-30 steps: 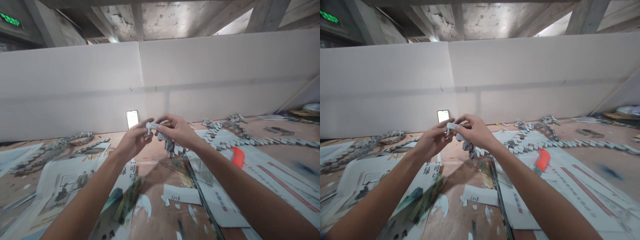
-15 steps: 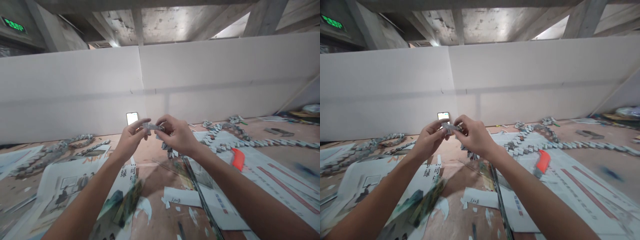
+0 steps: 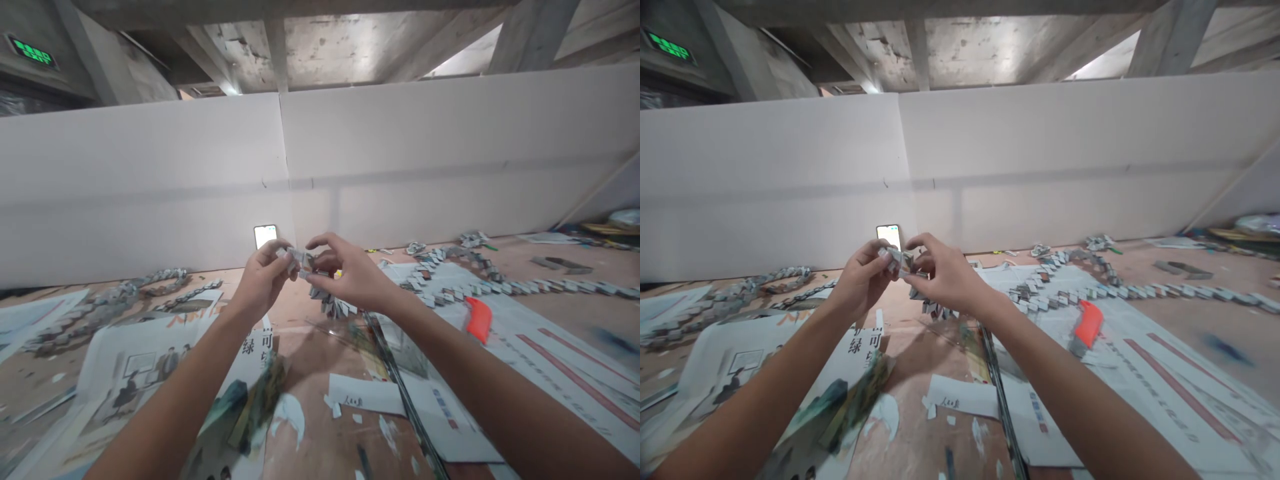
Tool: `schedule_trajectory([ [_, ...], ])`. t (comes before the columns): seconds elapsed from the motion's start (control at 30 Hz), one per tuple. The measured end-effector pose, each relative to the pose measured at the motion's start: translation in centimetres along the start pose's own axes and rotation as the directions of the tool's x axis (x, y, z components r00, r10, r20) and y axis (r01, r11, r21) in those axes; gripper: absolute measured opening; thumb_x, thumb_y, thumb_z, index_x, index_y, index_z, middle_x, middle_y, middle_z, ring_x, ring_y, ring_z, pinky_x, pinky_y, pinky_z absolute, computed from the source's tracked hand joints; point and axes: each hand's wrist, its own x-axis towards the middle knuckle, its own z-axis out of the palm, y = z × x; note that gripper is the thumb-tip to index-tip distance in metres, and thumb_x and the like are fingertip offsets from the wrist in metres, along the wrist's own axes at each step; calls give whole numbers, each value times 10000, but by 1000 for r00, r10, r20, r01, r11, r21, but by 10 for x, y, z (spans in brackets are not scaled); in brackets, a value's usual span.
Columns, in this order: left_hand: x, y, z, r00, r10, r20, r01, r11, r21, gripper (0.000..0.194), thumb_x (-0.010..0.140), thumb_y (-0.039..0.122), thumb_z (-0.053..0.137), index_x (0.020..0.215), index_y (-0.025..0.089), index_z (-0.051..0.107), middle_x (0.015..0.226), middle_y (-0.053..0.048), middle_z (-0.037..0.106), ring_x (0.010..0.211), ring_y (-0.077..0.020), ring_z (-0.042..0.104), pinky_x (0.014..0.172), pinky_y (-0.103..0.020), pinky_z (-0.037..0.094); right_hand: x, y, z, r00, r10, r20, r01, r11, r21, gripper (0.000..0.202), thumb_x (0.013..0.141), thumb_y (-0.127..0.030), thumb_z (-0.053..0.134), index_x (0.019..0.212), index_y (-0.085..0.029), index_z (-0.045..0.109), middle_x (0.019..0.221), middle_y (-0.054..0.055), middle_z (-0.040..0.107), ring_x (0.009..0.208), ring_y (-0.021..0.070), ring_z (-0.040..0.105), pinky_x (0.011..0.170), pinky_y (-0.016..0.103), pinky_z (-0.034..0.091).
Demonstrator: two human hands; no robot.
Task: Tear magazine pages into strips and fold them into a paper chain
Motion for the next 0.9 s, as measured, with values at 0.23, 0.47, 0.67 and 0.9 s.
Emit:
schedule_trajectory([
  [0.23,2,-7,-7,990,-126,-61,125,992,-32,286,742,163,702,1009,203,609,699,20,547,601,-81,513,557,-196,391,2,16,-3,990,115,85,-119,992,50,265,770,-286,616,1016,-189,597,747,29,673,688,161,615,624,295,463],
  [0.47,0,-12,-4,981,-190,28,188,979,75,158,807,279,667,857,131,652,694,0,482,578,-69,400,508,-191,326,2,14,11,989,60,-138,-71,995,-73,286,797,-306,596,1058,-199,642,718,14,665,549,113,553,542,271,450],
  [0.67,-1,-9,2,991,-134,11,134,990,-32,192,844,309,621,766,134,613,583,21,447,544,-81,412,527,-199,354,2,4,11,994,110,2,-107,966,237,346,774,-287,640,1105,-194,598,857,50,703,716,156,637,628,296,523],
  [0.9,-9,3,20,941,-320,108,338,891,-302,232,874,319,529,745,141,602,674,-27,541,626,-142,532,576,-263,457,6,5,4,972,218,85,-232,864,447,147,839,-282,559,928,-178,611,707,33,663,573,123,602,492,262,506],
])
